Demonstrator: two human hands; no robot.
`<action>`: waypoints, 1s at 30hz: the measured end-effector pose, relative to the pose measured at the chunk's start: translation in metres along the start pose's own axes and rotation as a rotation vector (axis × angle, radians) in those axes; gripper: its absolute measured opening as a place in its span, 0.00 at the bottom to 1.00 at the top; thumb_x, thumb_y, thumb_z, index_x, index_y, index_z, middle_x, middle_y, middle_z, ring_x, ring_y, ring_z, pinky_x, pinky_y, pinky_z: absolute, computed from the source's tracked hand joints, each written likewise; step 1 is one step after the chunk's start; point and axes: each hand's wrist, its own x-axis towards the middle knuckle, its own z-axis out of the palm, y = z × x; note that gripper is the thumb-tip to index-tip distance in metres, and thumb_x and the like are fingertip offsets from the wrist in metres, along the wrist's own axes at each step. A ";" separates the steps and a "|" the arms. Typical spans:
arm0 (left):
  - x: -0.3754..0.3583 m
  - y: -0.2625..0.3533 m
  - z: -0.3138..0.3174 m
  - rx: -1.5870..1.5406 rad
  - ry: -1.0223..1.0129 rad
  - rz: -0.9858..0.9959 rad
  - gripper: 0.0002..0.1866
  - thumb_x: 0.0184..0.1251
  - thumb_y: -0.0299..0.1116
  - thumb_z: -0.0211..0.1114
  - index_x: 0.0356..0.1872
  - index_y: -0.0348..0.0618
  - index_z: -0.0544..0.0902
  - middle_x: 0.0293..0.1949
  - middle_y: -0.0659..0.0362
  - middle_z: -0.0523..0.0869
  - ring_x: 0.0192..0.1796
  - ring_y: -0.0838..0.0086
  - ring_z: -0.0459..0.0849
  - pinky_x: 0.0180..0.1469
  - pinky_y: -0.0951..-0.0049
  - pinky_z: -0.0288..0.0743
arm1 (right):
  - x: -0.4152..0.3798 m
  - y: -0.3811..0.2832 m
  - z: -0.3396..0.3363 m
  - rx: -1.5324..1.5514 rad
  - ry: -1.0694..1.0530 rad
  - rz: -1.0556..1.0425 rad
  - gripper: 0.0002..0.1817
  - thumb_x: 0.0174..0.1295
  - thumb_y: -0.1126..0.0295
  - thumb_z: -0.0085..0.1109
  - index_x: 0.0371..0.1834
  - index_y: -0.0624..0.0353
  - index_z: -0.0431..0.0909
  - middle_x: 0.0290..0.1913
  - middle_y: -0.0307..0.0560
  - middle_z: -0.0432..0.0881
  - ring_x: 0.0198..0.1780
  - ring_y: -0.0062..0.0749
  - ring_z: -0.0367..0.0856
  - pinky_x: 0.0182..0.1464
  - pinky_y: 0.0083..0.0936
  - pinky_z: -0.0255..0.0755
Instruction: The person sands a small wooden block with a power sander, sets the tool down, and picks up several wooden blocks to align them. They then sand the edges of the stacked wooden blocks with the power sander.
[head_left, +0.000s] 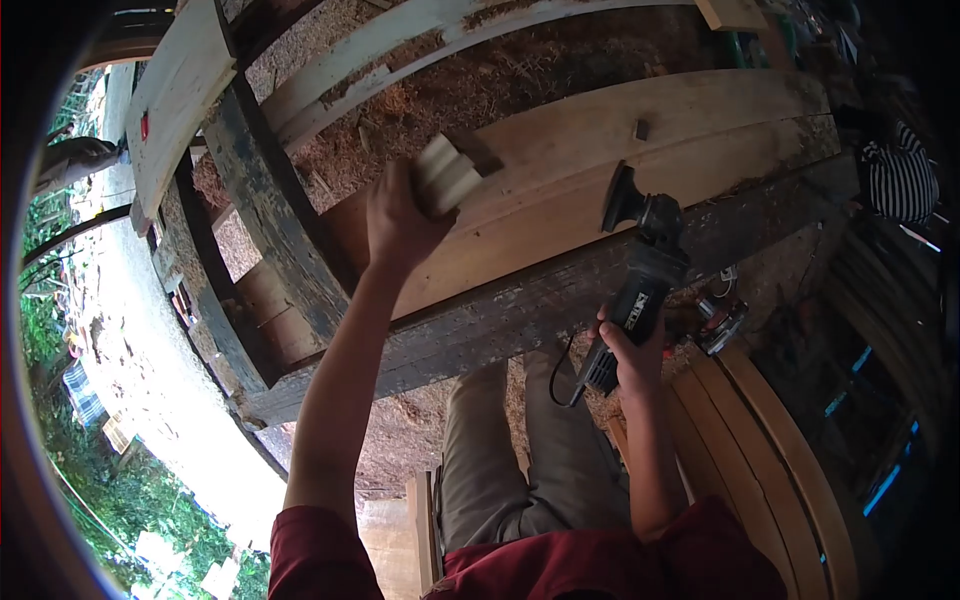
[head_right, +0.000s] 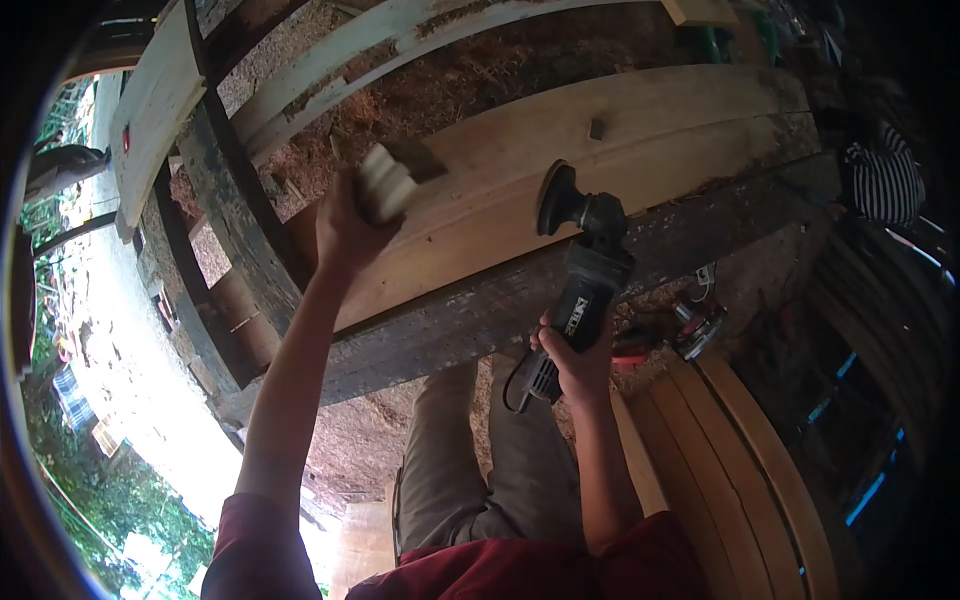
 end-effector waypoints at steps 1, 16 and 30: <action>0.002 -0.005 -0.005 -0.192 -0.084 -0.130 0.44 0.50 0.35 0.90 0.65 0.43 0.71 0.57 0.47 0.84 0.62 0.50 0.86 0.64 0.49 0.83 | -0.001 0.003 -0.002 0.000 0.004 0.001 0.32 0.64 0.85 0.66 0.70 0.58 0.65 0.47 0.48 0.84 0.41 0.34 0.89 0.47 0.40 0.87; -0.015 -0.032 0.086 -1.052 0.055 -0.119 0.52 0.52 0.27 0.91 0.73 0.39 0.61 0.68 0.49 0.78 0.69 0.61 0.82 0.71 0.60 0.81 | -0.003 0.043 -0.013 -0.011 -0.007 0.072 0.34 0.60 0.82 0.69 0.69 0.54 0.66 0.47 0.49 0.84 0.39 0.38 0.89 0.44 0.41 0.85; -0.011 -0.030 0.079 -0.767 0.156 0.191 0.54 0.55 0.36 0.90 0.75 0.34 0.59 0.69 0.44 0.76 0.70 0.57 0.81 0.70 0.58 0.79 | -0.001 0.038 -0.003 0.025 -0.047 0.016 0.36 0.60 0.82 0.69 0.72 0.54 0.64 0.49 0.49 0.84 0.42 0.36 0.89 0.46 0.38 0.87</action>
